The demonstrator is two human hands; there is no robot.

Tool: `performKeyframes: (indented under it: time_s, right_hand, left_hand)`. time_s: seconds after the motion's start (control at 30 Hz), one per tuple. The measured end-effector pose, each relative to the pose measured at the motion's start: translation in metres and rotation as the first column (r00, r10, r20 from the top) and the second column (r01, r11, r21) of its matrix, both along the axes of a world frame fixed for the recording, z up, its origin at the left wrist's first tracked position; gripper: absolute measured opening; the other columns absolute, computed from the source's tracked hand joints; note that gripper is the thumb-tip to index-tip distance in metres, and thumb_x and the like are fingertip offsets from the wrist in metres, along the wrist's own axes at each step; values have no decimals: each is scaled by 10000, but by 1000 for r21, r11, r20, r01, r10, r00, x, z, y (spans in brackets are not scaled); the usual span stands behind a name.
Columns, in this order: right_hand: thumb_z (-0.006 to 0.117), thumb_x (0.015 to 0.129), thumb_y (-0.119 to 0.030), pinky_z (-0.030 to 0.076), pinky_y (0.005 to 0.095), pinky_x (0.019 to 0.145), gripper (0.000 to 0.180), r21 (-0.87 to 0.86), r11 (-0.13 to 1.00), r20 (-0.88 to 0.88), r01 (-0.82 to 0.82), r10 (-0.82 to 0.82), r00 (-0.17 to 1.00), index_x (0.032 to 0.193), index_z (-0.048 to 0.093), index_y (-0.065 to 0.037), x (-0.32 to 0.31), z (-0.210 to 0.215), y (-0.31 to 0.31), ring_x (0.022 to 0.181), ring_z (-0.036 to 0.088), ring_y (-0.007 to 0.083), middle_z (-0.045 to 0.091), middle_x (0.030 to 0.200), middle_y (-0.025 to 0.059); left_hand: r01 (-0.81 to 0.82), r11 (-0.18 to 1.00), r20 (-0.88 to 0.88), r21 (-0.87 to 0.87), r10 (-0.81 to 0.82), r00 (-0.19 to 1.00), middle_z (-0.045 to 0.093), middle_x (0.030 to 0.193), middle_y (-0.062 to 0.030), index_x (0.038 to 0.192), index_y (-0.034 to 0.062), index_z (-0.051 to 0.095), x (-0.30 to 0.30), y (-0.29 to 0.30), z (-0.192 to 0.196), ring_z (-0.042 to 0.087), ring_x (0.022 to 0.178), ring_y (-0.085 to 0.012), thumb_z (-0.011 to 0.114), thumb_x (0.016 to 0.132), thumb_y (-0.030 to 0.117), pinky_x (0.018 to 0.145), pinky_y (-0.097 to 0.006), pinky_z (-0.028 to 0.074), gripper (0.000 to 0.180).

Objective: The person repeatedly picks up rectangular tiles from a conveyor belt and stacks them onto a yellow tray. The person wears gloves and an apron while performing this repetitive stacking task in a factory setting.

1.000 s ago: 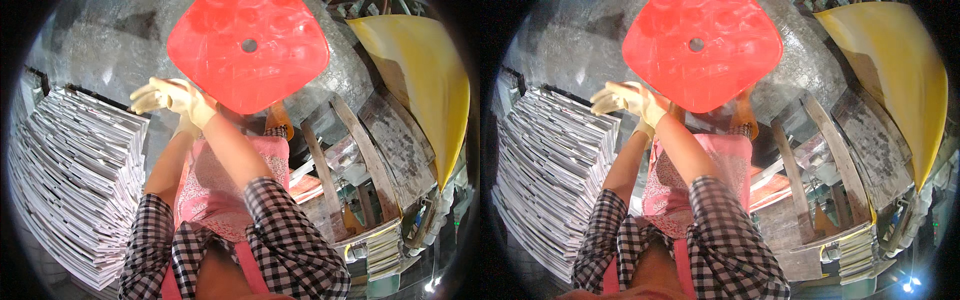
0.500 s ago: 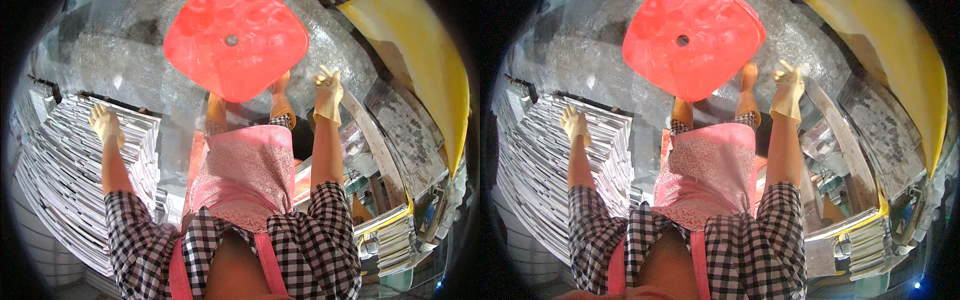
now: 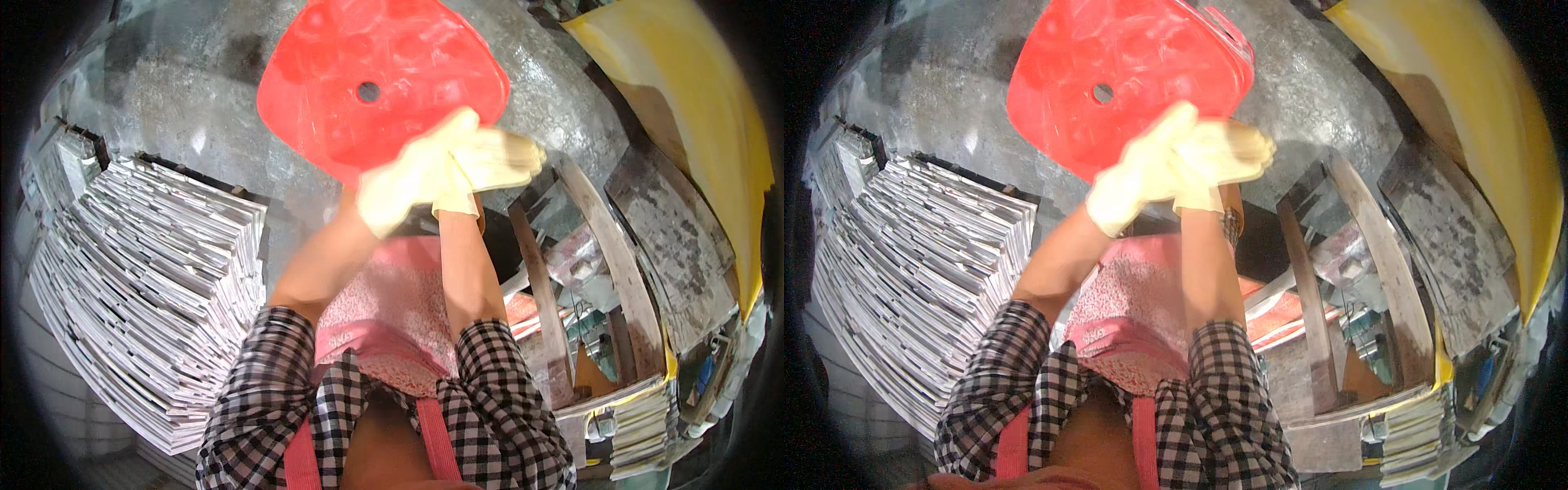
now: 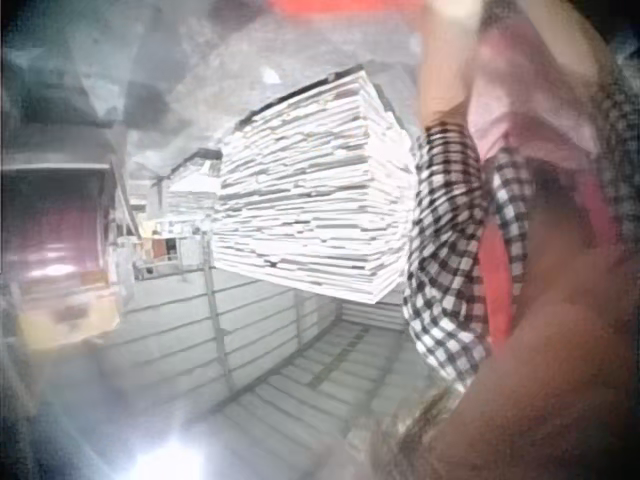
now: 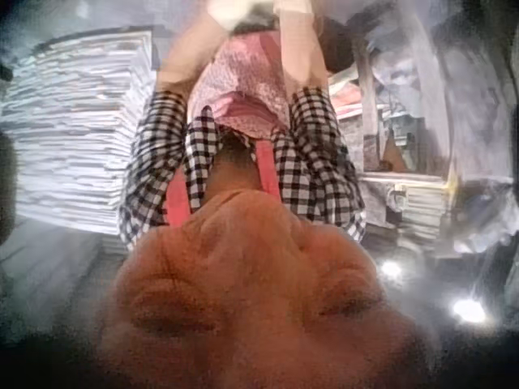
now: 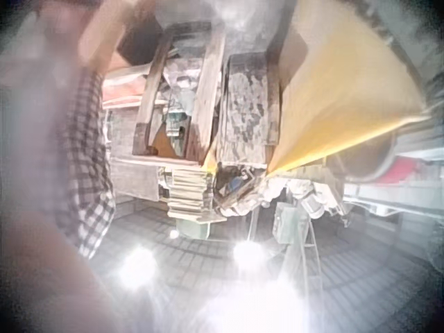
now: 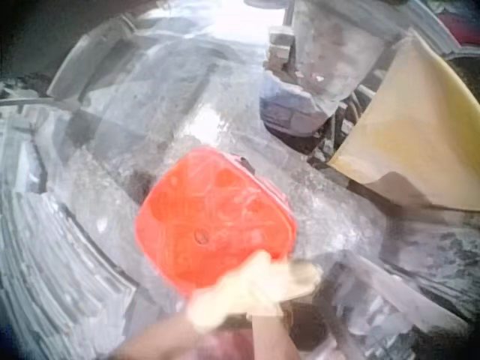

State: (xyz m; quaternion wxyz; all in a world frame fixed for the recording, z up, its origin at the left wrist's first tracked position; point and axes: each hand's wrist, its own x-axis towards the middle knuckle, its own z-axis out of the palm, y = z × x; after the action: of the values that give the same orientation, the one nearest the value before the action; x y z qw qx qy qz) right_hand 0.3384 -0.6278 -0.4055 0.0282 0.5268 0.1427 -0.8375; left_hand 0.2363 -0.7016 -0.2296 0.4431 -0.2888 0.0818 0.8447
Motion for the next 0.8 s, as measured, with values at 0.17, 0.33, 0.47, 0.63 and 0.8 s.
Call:
performKeyframes:
  time_s: [0.17, 0.33, 0.47, 0.63, 0.8]
  right_hand:
    - [422, 1102, -488, 531, 389, 1025, 533, 7, 999, 11, -41, 41, 999, 1400, 584, -78, -8, 4, -4, 1164, 646, 242, 661, 1308, 97]
    - [414, 1098, -489, 521, 407, 1042, 533, 18, 999, 14, -49, 49, 999, 1412, 577, -91, -12, 4, -5, 1199, 628, 255, 644, 1344, 94]
    - [407, 1095, -490, 512, 421, 1056, 534, 43, 997, 6, -60, 60, 998, 1422, 571, -102, -17, 2, -3, 1226, 613, 266, 630, 1374, 92]
    - [399, 1091, -492, 502, 438, 1073, 535, 76, 995, -17, -58, 59, 998, 1434, 564, -115, -25, -5, -3, 1261, 596, 279, 612, 1410, 90]
    - [391, 1087, -493, 492, 456, 1090, 538, 81, 995, -9, -55, 56, 998, 1446, 557, -129, -23, 6, -5, 1296, 578, 292, 595, 1447, 88]
  left_hand:
    - [59, 979, -358, 194, 14, 934, 449, 1560, -310, 1510, -165, 376, -9, 19, -46, 426, 1483, -388, 377, 1112, 495, 1266, -499, 295, 770]
    - [41, 987, -220, 157, -6, 975, 499, 1534, -272, 1487, -125, 446, -37, 24, -69, 497, 1432, -335, 446, 1093, 526, 1229, -439, 379, 761]
    - [-228, 972, -368, 52, 231, 901, 516, 1504, -308, 1475, -130, 452, -56, 24, -64, 519, 1411, -361, 424, 1102, 502, 1209, -440, 404, 734]
    - [-263, 965, -380, -12, 239, 894, 546, 1483, -291, 1477, -108, 464, -118, -14, -85, 533, 1398, -384, 482, 1077, 443, 1218, -478, 392, 681]
    - [-554, 832, -794, -26, 320, 517, 567, 1475, -260, 1457, -100, 493, -221, -141, -73, 514, 1419, -364, 504, 1071, 404, 1227, -473, 372, 635]
